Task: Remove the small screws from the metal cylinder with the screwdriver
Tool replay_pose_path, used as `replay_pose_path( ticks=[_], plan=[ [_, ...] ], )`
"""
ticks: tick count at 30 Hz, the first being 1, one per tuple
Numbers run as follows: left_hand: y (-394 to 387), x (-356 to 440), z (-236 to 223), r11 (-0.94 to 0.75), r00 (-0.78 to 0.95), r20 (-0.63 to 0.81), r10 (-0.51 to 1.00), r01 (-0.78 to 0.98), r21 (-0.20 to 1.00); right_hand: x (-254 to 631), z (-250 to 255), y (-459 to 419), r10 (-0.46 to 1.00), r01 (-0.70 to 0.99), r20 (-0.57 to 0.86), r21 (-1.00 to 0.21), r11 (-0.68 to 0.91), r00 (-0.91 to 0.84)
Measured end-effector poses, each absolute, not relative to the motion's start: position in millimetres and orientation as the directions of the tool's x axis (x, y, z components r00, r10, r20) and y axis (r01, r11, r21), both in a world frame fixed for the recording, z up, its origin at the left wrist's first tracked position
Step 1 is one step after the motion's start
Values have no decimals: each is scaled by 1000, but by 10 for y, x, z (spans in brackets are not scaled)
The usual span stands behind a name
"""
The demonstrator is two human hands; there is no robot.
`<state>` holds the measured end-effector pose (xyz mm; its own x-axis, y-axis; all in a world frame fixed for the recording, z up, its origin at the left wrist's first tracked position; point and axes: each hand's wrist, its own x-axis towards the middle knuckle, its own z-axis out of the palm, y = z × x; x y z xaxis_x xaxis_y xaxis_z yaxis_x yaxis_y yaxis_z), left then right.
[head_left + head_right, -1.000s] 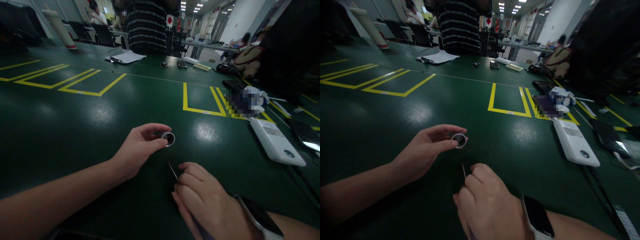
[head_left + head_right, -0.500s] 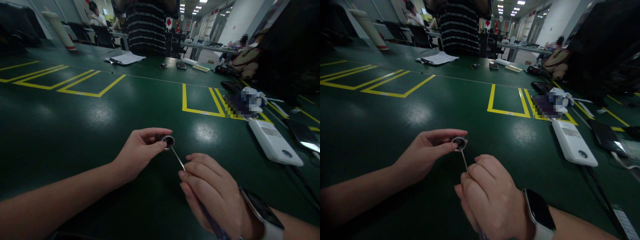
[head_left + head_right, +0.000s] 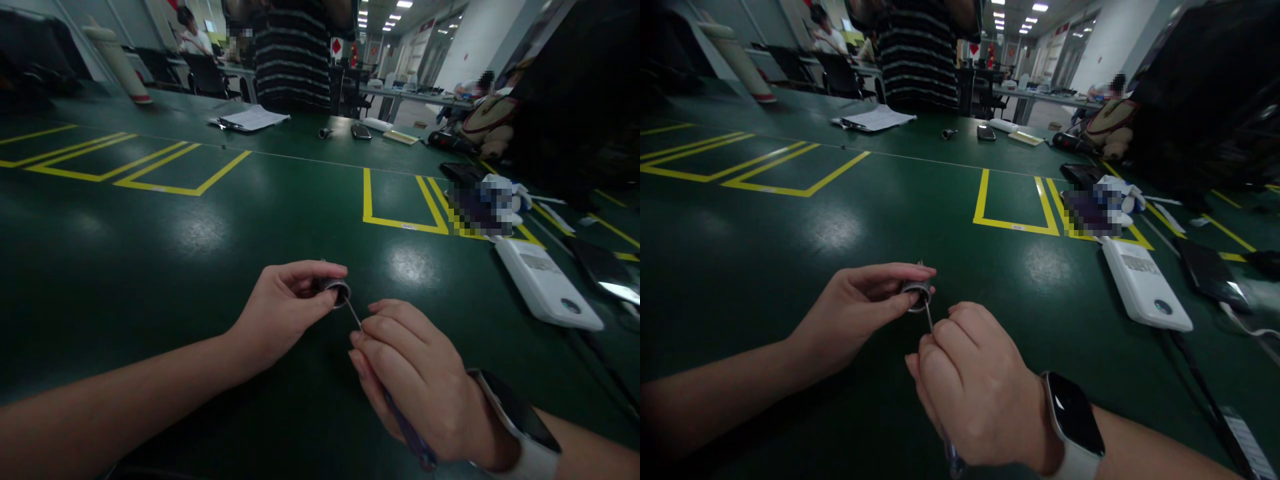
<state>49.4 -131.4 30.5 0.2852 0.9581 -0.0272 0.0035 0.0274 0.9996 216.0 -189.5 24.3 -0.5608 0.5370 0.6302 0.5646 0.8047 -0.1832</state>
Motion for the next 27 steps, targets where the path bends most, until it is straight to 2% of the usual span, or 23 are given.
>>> replay_pose_path(
  ticks=[15,19,22,25,27],
  plan=[
    [-1272,540,287,92,264,-101,959,47,995,2119,241,-1909,609,611,585,-229,758,-536],
    [-1208,517,264,108,326,-118,938,48,993,2175,322,-1878,664,537,609,-417,733,-434],
    [-1100,453,205,45,367,-70,928,76,996,2201,404,-1872,759,506,554,-573,645,-341],
    [-903,361,115,-191,359,96,928,238,952,2206,475,-1811,864,500,432,-705,502,-258],
    [-738,303,73,-373,351,228,908,428,823,2204,507,-1711,913,477,338,-779,407,-226]
  ],
)
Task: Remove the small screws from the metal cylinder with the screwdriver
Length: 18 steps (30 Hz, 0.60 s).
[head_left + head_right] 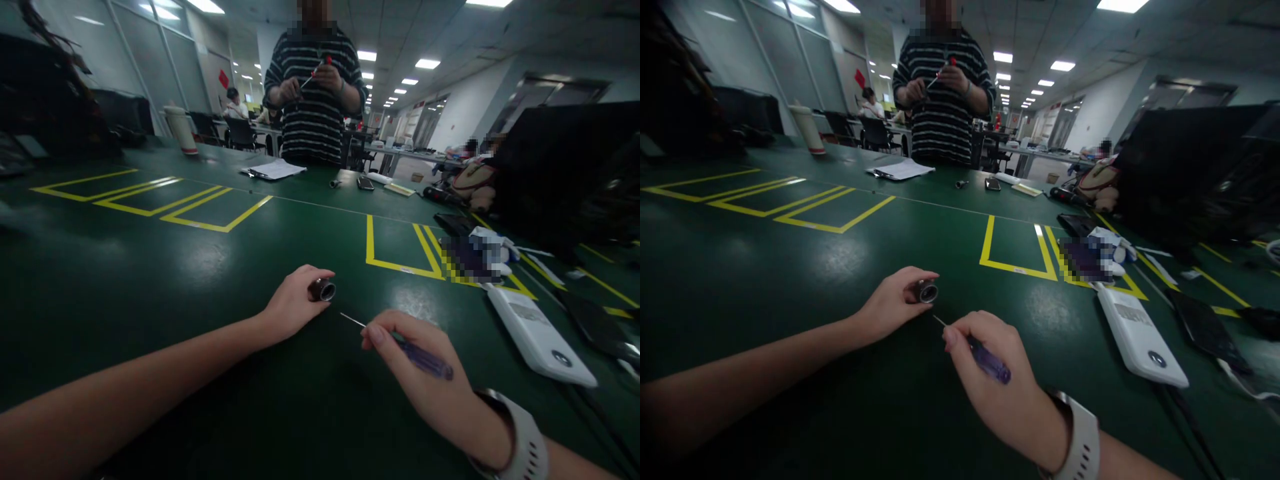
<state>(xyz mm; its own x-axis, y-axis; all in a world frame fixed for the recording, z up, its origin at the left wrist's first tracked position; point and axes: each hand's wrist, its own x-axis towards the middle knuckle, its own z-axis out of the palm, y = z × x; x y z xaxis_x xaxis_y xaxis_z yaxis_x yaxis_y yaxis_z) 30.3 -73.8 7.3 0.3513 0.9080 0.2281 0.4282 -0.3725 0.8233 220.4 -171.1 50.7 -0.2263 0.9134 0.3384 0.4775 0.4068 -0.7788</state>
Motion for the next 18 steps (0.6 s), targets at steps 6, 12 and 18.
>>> replay_pose_path(
  ticks=[6,12,18],
  plan=[
    [-296,240,103,-555,405,385,829,674,487,2132,422,-1203,962,143,204,-962,231,-182],
    [-66,265,104,-552,389,446,806,765,331,1989,254,-789,967,-190,216,-963,188,-134],
    [34,239,55,-571,388,434,813,676,466,2005,139,-722,961,-259,211,-952,161,-177]
  ],
)
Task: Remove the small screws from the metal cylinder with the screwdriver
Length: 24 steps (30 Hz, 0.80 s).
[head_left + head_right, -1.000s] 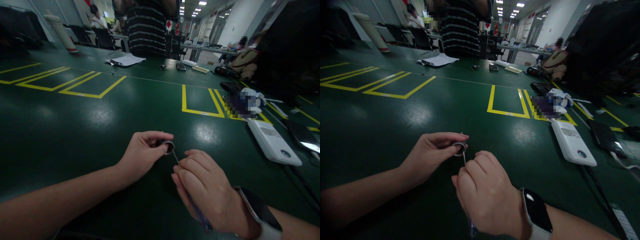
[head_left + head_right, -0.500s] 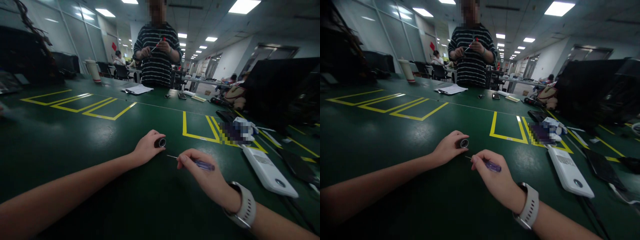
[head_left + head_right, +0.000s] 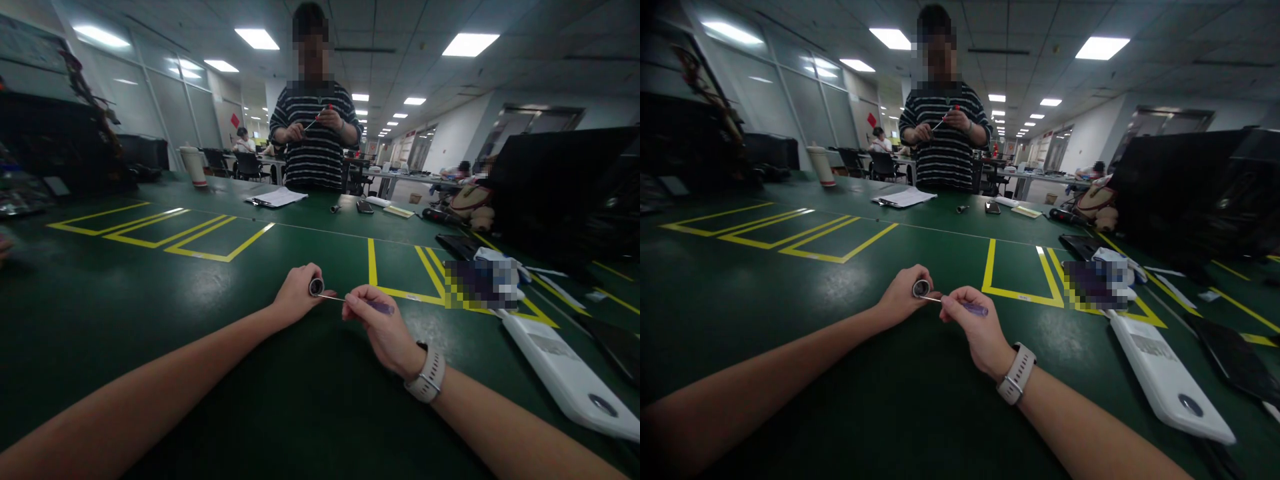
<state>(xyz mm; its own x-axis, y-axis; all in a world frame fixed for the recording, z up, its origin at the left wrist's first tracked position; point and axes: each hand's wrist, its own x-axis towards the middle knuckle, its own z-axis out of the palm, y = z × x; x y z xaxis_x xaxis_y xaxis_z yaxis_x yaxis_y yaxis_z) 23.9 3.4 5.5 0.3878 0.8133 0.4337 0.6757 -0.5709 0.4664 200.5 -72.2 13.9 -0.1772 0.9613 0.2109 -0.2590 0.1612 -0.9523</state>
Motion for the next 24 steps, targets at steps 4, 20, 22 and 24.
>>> replay_pose_path(
  ticks=[4,20,22,24],
  plan=[
    [44,222,38,-589,412,421,808,589,553,2045,80,-759,947,-176,255,-959,222,-197],
    [-29,235,6,-731,537,511,671,597,332,2011,159,-919,830,387,496,-734,558,-256],
    [-29,226,5,-750,556,513,654,566,343,2014,146,-910,836,345,488,-762,548,-250],
    [-30,219,10,-765,577,505,642,531,364,2026,128,-884,875,266,424,-838,477,-233]
  ],
)
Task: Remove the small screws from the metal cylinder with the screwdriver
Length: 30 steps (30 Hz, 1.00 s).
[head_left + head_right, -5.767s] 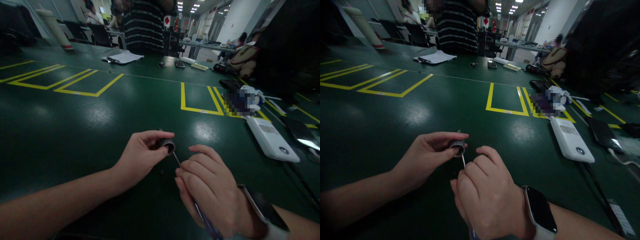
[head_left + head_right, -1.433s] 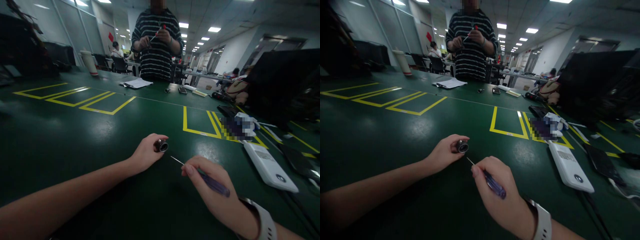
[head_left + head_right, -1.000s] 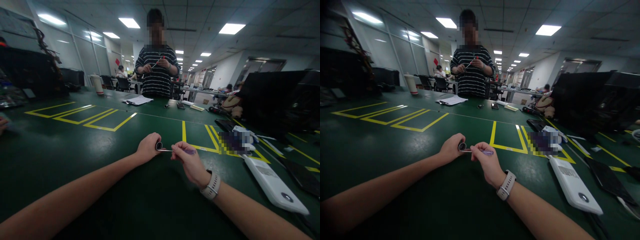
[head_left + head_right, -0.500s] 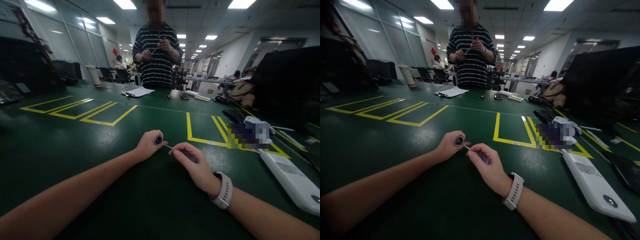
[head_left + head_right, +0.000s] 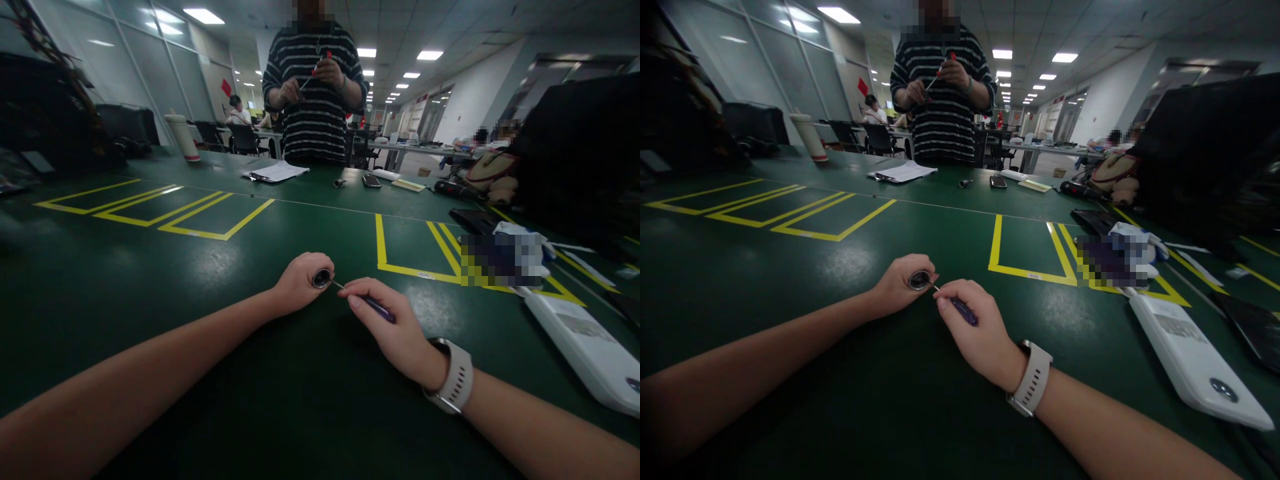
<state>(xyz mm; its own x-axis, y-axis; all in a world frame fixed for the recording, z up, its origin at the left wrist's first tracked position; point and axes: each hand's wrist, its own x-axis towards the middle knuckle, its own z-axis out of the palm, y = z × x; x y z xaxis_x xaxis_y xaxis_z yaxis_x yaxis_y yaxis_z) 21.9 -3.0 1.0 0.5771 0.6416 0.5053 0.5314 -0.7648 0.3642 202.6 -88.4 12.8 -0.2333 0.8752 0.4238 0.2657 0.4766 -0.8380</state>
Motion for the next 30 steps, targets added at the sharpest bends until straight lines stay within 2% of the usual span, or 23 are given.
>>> replay_pose_path(
  ticks=[3,6,9,13,16,18,21,23,25,27,30],
  plan=[
    [-35,219,27,-772,594,492,636,488,407,2051,90,-827,936,67,283,-951,302,-211],
    [-47,235,40,-757,589,476,652,472,452,2063,58,-795,955,-71,227,-974,217,-191],
    [-71,261,42,-726,568,455,686,498,474,2048,67,-836,934,53,314,-944,326,-170],
    [-103,288,33,-701,546,440,713,544,461,2011,126,-949,851,326,492,-786,525,-184],
    [-113,294,26,-710,560,436,704,557,431,2014,144,-966,847,339,495,-777,531,-194],
    [-114,291,24,-722,572,440,692,539,435,2037,131,-926,890,268,417,-850,454,-184],
    [-112,284,28,-730,584,442,681,494,472,2068,90,-832,948,30,276,-958,284,-158],
    [-110,279,32,-734,595,439,674,471,489,2075,65,-788,968,-124,209,-974,192,-142],
    [-110,277,34,-729,588,440,679,466,502,2074,52,-780,972,-172,191,-971,166,-140],
    [-111,277,33,-715,567,443,695,479,509,2071,55,-807,962,-108,236,-969,223,-138],
    [-113,281,26,-710,558,443,702,504,492,2058,87,-883,933,114,335,-930,350,-136]
  ],
)
